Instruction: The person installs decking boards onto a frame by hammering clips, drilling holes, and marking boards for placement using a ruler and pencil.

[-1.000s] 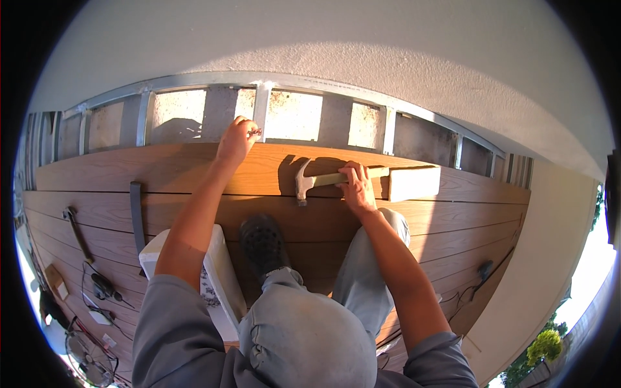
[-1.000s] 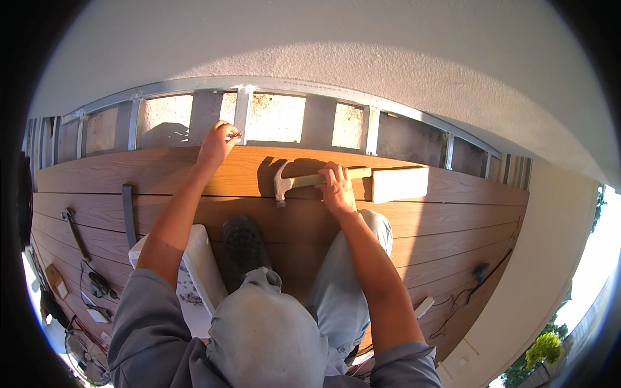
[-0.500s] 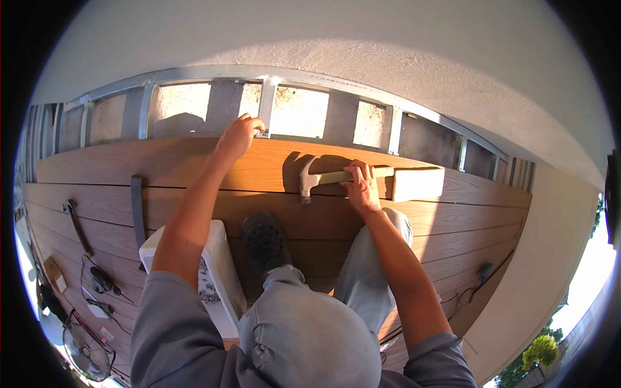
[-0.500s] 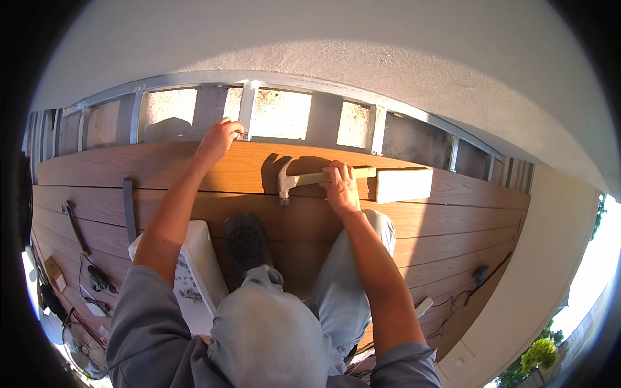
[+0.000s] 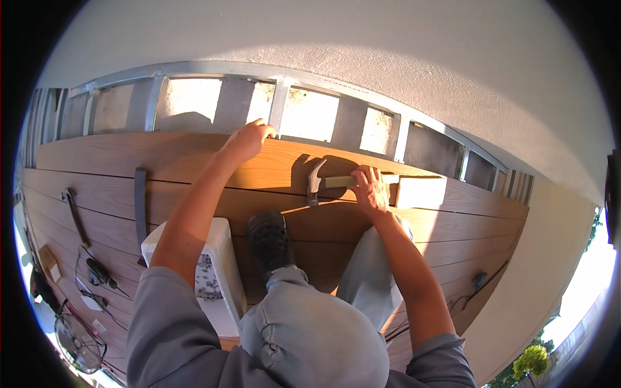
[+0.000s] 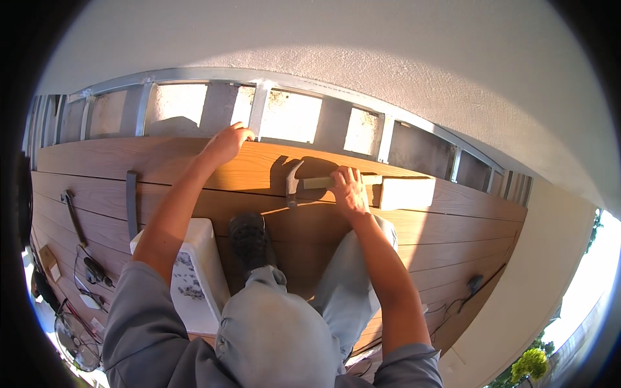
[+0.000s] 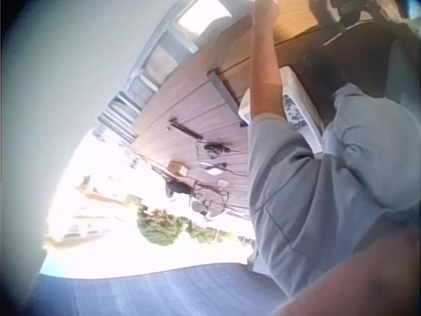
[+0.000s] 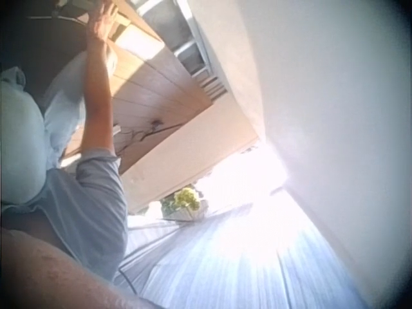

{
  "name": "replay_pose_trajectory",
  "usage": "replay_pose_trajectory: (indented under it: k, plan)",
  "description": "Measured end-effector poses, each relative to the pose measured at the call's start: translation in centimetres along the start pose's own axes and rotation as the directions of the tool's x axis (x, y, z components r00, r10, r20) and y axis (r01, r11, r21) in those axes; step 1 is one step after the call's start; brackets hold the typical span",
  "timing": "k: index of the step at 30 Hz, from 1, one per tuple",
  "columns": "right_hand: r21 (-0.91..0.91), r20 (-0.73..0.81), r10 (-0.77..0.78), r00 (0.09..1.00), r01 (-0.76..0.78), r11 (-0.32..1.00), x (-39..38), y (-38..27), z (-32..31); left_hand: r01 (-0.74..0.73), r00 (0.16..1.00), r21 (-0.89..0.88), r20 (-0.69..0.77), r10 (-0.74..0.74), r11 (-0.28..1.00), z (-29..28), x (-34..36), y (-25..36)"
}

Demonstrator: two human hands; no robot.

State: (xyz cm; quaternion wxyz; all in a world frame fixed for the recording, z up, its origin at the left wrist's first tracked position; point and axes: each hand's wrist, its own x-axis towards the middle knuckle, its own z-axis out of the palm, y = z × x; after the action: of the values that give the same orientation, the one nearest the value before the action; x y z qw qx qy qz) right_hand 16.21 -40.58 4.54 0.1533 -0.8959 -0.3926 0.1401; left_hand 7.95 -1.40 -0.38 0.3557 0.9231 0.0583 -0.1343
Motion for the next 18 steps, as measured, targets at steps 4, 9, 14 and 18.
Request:
replay_pose_trajectory:
  k: [4,9,14,18]
  plan:
    - [-0.003,0.250,-0.088,0.964,0.092,0.996,2.1,0.3,-1.9,-0.015,1.000,-0.011,0.006,0.015,1.000,-0.1,-0.1,-0.6]
    - [-0.077,0.700,-0.025,0.713,0.111,0.991,7.0,-3.6,-6.4,0.099,0.949,-0.083,-0.291,-0.119,0.992,-0.7,-1.7,-2.0]
    - [0.040,0.414,0.040,0.909,-0.062,0.997,14.1,-5.7,-6.6,0.115,0.973,0.285,-0.226,-0.050,0.951,-2.3,-4.9,-6.7]
    - [-0.095,0.294,0.104,0.950,-0.080,0.992,19.6,-6.5,-4.6,0.021,0.932,0.373,-0.343,0.117,0.927,-2.0,-5.0,-6.6]
